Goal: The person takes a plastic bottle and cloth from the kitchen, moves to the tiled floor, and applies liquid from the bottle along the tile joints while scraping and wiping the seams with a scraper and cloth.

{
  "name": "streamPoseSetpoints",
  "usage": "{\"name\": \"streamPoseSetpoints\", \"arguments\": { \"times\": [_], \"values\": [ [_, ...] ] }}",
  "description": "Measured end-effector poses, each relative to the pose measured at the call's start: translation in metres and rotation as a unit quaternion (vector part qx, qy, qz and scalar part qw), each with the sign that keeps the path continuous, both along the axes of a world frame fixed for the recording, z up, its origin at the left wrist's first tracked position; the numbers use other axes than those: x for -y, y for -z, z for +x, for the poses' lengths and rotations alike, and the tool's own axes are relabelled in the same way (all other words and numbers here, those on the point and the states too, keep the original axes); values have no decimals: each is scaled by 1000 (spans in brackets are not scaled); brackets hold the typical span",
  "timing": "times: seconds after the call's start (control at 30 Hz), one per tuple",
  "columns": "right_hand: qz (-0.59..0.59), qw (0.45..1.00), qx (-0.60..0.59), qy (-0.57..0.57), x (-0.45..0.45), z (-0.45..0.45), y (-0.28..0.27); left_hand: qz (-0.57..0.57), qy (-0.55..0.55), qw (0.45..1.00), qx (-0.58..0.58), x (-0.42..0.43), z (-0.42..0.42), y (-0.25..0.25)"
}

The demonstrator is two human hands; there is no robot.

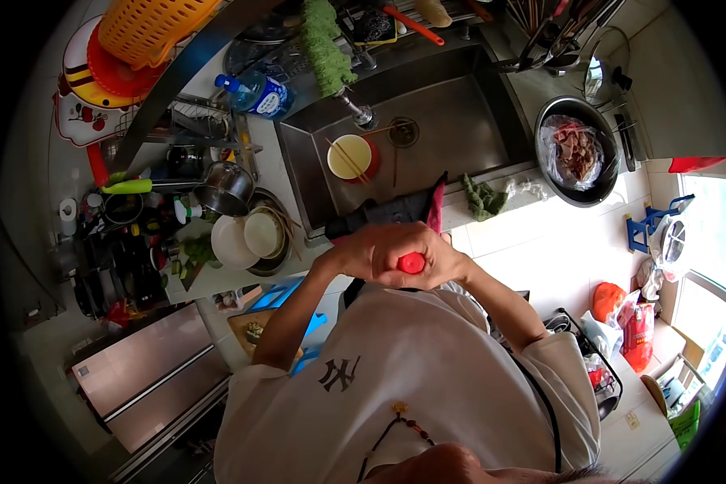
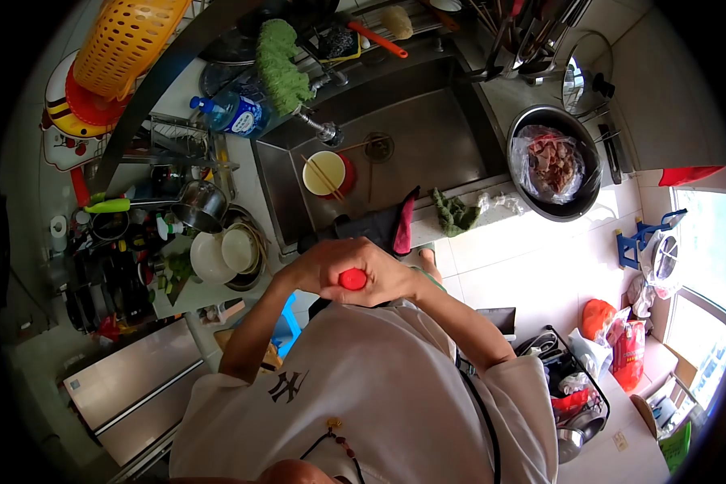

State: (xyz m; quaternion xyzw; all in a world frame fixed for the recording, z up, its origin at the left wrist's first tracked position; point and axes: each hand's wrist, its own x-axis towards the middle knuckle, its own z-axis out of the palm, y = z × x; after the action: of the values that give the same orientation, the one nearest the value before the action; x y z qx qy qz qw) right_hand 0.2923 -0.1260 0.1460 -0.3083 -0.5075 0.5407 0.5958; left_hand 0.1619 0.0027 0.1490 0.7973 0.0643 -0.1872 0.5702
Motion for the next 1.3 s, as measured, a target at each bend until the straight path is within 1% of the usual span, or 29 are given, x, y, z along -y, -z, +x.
{"name": "streamPoseSetpoints", "arguments": {
  "times": [0.03,0.13,0.23,0.33,0.43,0.63,0.73,0.83,0.93,0.97,1.07,1.1,1.17,1.2,1.23,1.27,1.3],
  "values": [
    [14,997,23,78,-4,-5,-5,28,-9,999,14,-3,-6,13],
    [114,975,82,175,-10,-13,2,57,-89,984,144,-3,-6,19],
    [134,961,135,202,-11,-9,-5,120,-118,965,203,-1,-3,18],
    [137,953,102,249,-17,-15,-1,154,-143,948,240,2,-1,14],
    [130,954,93,252,-19,-17,2,168,-216,929,248,9,-8,29],
    [147,952,119,240,-24,-15,8,135,-320,898,270,21,-15,52],
    [110,958,133,228,-26,-17,14,232,-320,875,280,18,-20,65],
    [128,913,177,345,-30,-14,-9,99,-418,853,298,15,-15,62],
    [69,903,201,373,-15,-21,-4,141,-429,820,352,4,-17,68],
    [48,904,189,381,-13,-23,-7,116,-421,834,338,4,-19,65],
    [4,899,202,389,-10,-21,0,240,-393,831,311,1,-19,66],
    [-28,900,201,385,-9,-16,3,231,-362,856,288,1,-18,54],
    [-63,930,89,351,-11,-9,20,213,-294,901,238,-1,-19,18],
    [-80,939,32,334,-11,-4,26,121,-278,935,186,-9,-23,17],
    [-83,950,18,300,-9,2,28,27,-259,957,128,-18,-31,16],
    [-83,958,-37,272,-12,5,33,-66,-238,967,67,-28,-38,15],
    [-83,962,-93,242,-15,5,43,-111,-203,972,48,-39,-45,14]
  ]
}}
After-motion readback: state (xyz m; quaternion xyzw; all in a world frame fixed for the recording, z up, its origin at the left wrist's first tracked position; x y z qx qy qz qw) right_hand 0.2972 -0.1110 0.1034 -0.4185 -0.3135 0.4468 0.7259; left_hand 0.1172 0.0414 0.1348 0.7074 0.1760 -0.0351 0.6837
